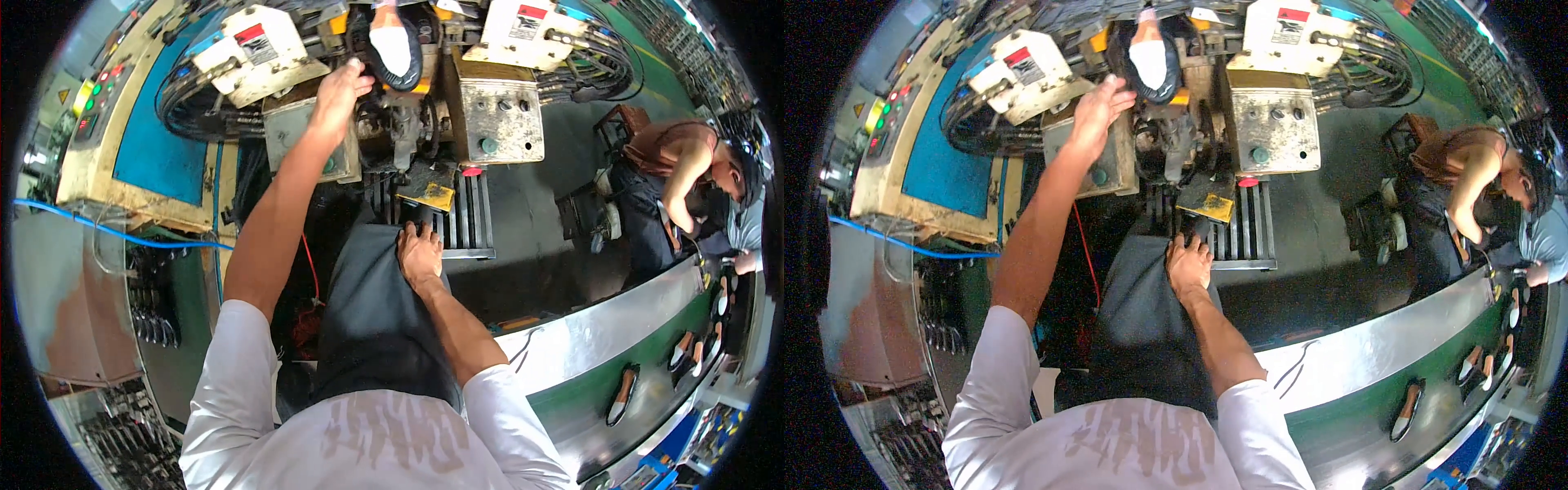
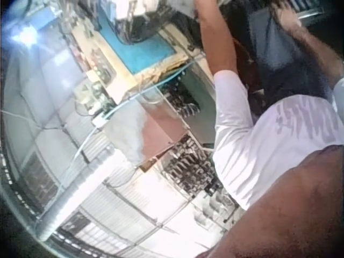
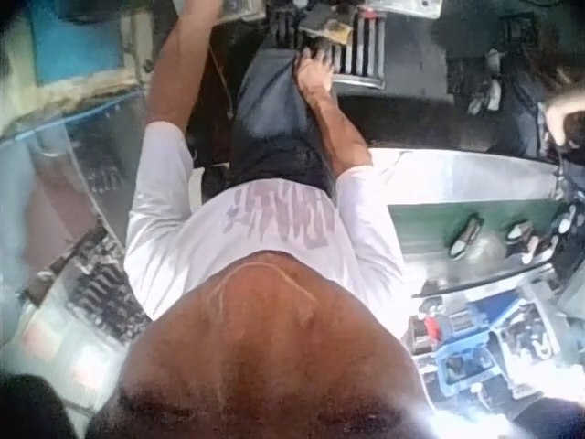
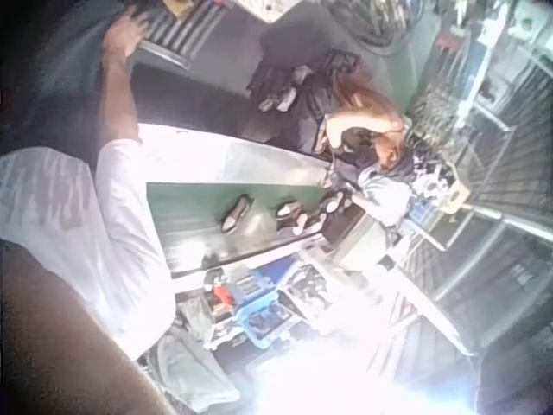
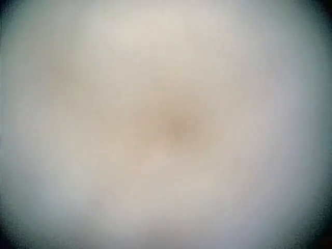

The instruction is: Operate a shoe lasting machine to shape the upper of the shoe over the last.

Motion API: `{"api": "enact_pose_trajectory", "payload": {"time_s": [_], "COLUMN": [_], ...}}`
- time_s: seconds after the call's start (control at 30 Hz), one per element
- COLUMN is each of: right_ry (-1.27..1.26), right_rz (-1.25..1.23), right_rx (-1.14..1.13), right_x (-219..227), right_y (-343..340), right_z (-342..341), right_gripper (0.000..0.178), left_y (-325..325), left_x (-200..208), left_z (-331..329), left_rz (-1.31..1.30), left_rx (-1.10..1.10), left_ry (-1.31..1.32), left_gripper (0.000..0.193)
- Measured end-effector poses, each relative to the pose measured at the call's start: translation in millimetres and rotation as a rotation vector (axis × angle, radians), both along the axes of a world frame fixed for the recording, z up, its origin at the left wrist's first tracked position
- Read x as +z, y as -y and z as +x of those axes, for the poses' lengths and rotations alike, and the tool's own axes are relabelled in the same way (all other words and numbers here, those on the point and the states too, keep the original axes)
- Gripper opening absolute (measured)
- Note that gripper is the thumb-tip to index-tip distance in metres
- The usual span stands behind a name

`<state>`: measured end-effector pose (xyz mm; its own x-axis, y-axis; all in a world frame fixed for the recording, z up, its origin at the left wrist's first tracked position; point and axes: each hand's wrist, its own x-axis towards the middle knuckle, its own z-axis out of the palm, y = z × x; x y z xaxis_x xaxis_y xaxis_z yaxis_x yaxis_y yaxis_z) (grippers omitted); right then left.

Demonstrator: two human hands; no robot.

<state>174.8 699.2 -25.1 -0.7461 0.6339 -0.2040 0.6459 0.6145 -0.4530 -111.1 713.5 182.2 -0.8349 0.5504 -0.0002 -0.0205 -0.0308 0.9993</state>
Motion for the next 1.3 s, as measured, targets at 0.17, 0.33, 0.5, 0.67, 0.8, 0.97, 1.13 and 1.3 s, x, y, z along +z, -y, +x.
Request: {"api": "enact_pose_trajectory", "payload": {"time_s": [0.17,0.33,0.5,0.67,0.8,0.97,1.13,1.3], "right_ry": [-0.048,0.016,0.01,-0.084,-0.065,-0.147,-0.324,-0.354], "right_rz": [0.025,-0.032,0.015,0.054,0.048,0.134,0.16,0.118], "right_rx": [-0.077,-0.06,-0.03,-0.039,-0.033,0.01,0.174,0.224], "right_x": [-5.8,-1.5,-5.2,-4.8,-9.3,-25.8,-24.9,-24.6], "right_y": [-8.7,-18.1,-17.7,-9.5,-6.3,3.6,-7.1,-2.9], "right_z": [5.6,-1.0,-0.7,0.6,7.6,9.6,21.5,9.1], "right_gripper": [0.04,0.039,0.04,0.036,0.043,0.04,0.035,0.043], "left_y": [-48.6,-54.6,-42.0,20.5,85.4,173.7,294.6,526.7], "left_x": [16.9,10.7,14.5,13.5,37.2,15.0,-62.2,-165.2], "left_z": [-17.6,-27.0,-3.8,13.2,73.1,122.1,142.1,112.2], "left_rz": [0.23,0.192,0.159,0.196,0.185,0.37,0.1,-0.387], "left_rx": [-0.133,-0.296,-0.26,-0.393,-0.599,-0.605,-0.166,0.27], "left_ry": [0.587,0.71,0.623,0.348,0.46,0.72,0.635,0.547], "left_gripper": [0.059,0.048,0.042,0.052,0.07,0.079,0.077,0.104]}}
